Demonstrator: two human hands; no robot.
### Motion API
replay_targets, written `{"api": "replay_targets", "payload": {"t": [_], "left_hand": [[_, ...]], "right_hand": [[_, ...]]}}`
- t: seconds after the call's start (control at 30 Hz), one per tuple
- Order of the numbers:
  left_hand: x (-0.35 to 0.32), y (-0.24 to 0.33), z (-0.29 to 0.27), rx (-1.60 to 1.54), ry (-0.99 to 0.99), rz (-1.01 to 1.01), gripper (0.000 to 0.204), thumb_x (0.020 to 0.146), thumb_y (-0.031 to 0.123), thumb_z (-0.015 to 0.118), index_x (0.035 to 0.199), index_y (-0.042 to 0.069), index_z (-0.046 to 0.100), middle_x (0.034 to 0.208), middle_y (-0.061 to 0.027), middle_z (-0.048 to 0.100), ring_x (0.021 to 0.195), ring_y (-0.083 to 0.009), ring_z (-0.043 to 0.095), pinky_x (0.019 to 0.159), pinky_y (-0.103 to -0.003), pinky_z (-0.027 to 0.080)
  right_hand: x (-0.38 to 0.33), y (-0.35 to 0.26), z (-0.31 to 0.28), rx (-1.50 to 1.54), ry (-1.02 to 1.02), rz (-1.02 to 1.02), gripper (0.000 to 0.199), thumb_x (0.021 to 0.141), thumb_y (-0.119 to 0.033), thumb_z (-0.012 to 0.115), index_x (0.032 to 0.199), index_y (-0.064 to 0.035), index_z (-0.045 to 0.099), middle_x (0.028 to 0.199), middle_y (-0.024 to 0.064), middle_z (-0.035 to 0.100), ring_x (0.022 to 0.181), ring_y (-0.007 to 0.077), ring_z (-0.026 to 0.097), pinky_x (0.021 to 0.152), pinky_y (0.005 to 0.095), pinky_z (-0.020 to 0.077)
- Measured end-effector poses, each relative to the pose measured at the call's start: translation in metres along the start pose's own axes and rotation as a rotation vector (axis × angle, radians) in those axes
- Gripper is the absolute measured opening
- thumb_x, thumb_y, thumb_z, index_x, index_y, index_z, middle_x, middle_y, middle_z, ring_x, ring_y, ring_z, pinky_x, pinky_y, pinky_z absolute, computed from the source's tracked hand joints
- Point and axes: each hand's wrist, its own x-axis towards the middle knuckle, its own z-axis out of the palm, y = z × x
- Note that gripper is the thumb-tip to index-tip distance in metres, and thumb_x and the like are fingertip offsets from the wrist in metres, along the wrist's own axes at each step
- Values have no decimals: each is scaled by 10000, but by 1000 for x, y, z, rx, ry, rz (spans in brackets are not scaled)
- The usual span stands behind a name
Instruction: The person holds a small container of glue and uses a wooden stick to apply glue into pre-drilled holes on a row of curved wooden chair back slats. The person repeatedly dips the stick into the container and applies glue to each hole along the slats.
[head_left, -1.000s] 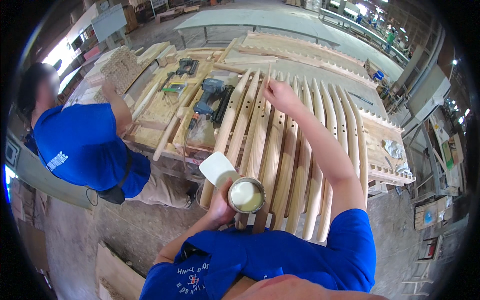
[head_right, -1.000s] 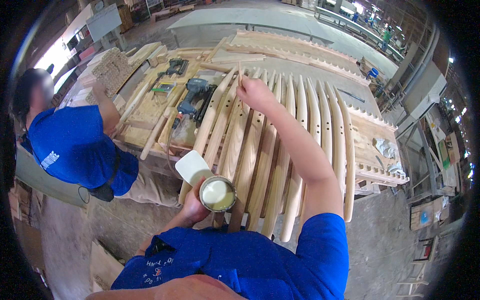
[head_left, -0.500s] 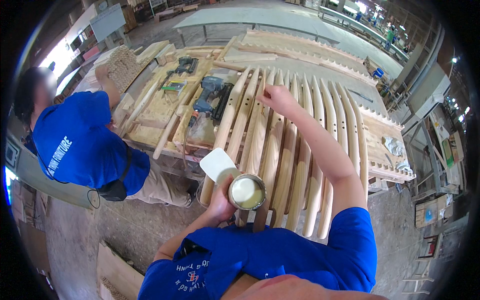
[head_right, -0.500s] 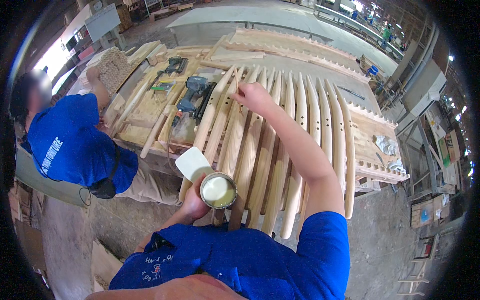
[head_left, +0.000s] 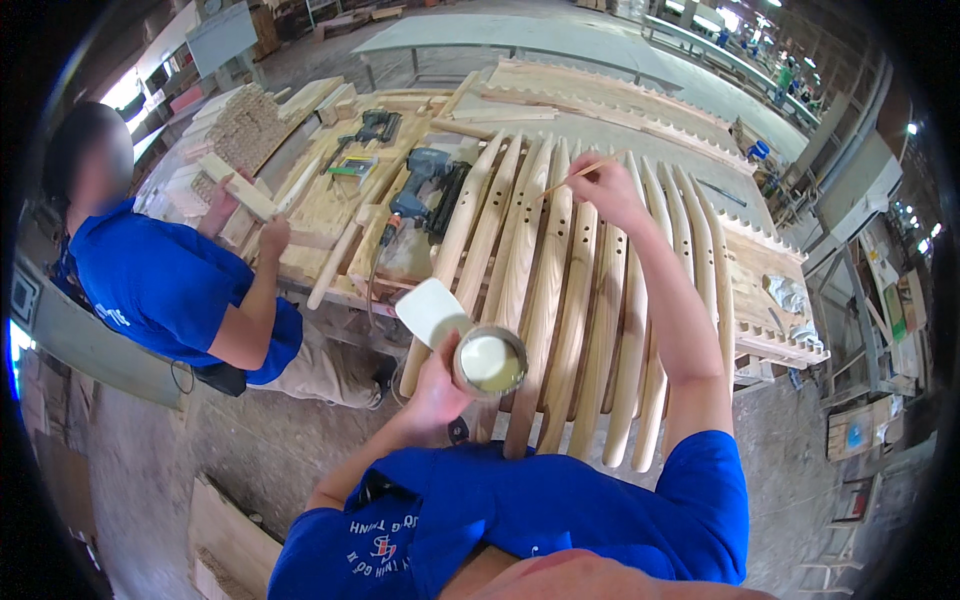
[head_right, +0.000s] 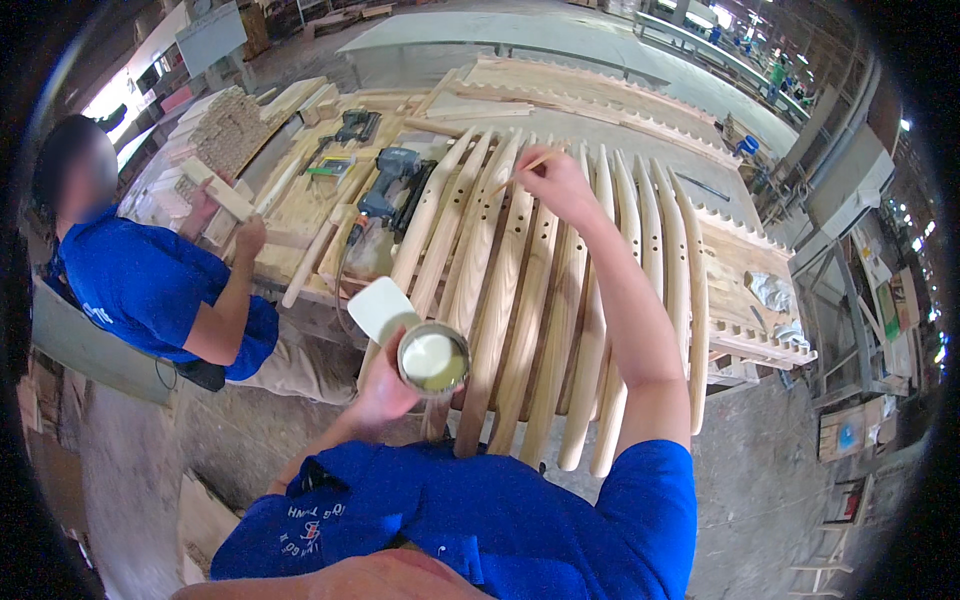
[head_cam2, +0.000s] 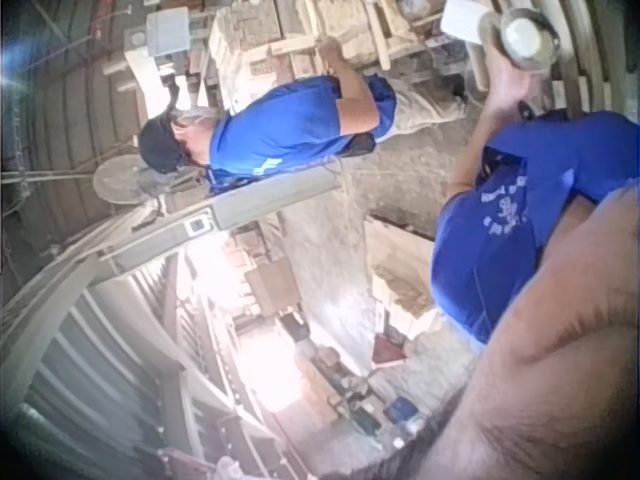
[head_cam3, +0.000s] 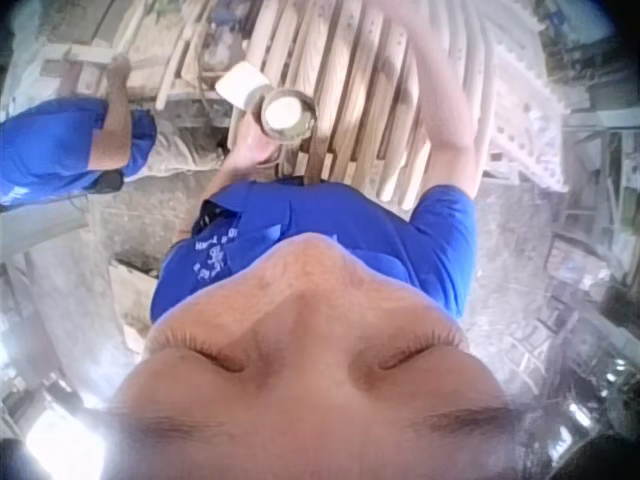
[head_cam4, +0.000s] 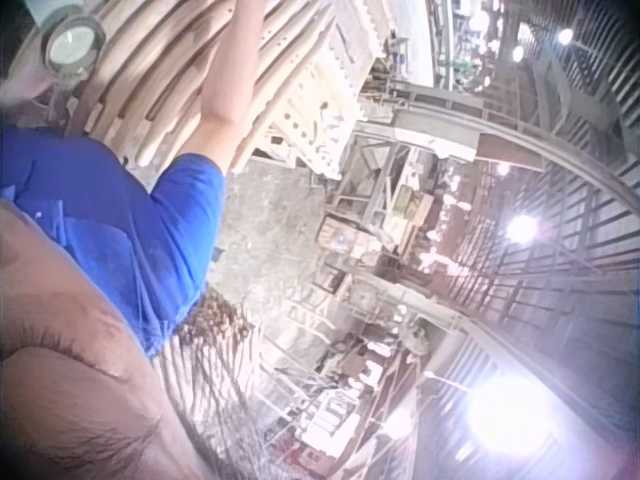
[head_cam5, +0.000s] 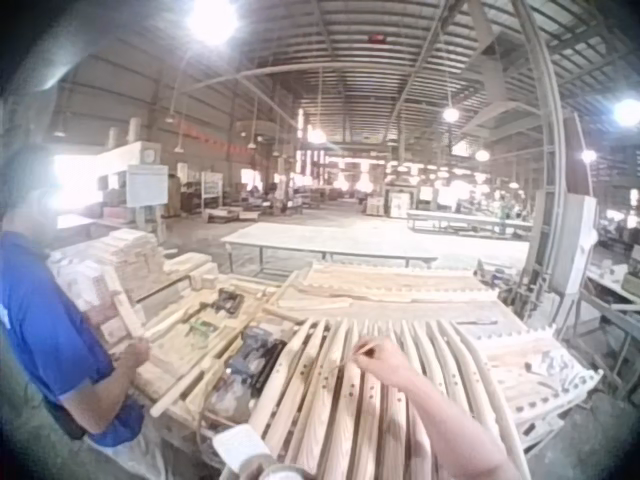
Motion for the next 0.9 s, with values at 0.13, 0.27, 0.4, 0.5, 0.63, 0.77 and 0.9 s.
{"api": "replay_targets", "payload": {"t": [0.13,0.27,0.4,0.5,0.63,0.77,0.9], "left_hand": [[13,31,46,43,183,92,483,989,438,262,1327,110,370,1319,-92,462,1237,-250,438,1044,-482,336],[30,57,29,44,120,351,427,989,378,330,1315,106,377,1279,-84,474,1217,-223,446,1033,-426,345],[29,66,54,118,105,512,425,979,351,387,1311,85,384,1238,-76,484,1194,-193,450,1021,-390,338],[28,69,56,168,62,575,429,971,344,414,1309,80,385,1225,-73,487,1184,-186,454,1018,-387,338],[27,70,67,166,35,608,437,968,352,420,1303,72,387,1210,-77,491,1177,-185,457,1017,-383,341],[30,73,59,154,27,621,441,966,364,419,1305,85,388,1210,-72,503,1171,-188,469,1008,-386,353],[31,76,61,164,66,608,430,964,366,414,1304,104,395,1222,-56,521,1160,-194,492,990,-396,379]], "right_hand": [[-18,28,5,502,296,167,206,865,-170,631,896,13,543,761,91,606,612,117,578,547,265,517],[-41,-21,29,613,162,20,159,884,-155,616,878,-19,533,734,73,601,615,111,579,552,256,503],[-73,-77,49,441,-23,-153,137,899,-143,600,892,-30,523,716,47,600,641,95,593,570,238,486],[-76,-86,59,178,-82,-141,132,907,-140,586,881,-29,519,702,44,596,642,84,588,576,222,478],[-70,-70,75,444,-136,61,126,901,-117,580,837,-31,514,683,51,591,586,104,580,535,233,479],[-64,-59,81,778,-61,173,130,894,-123,595,832,-34,522,675,68,588,546,128,574,500,249,481],[-64,-52,87,687,-98,100,141,899,-131,590,824,-33,523,668,64,590,543,127,572,503,251,483]]}}
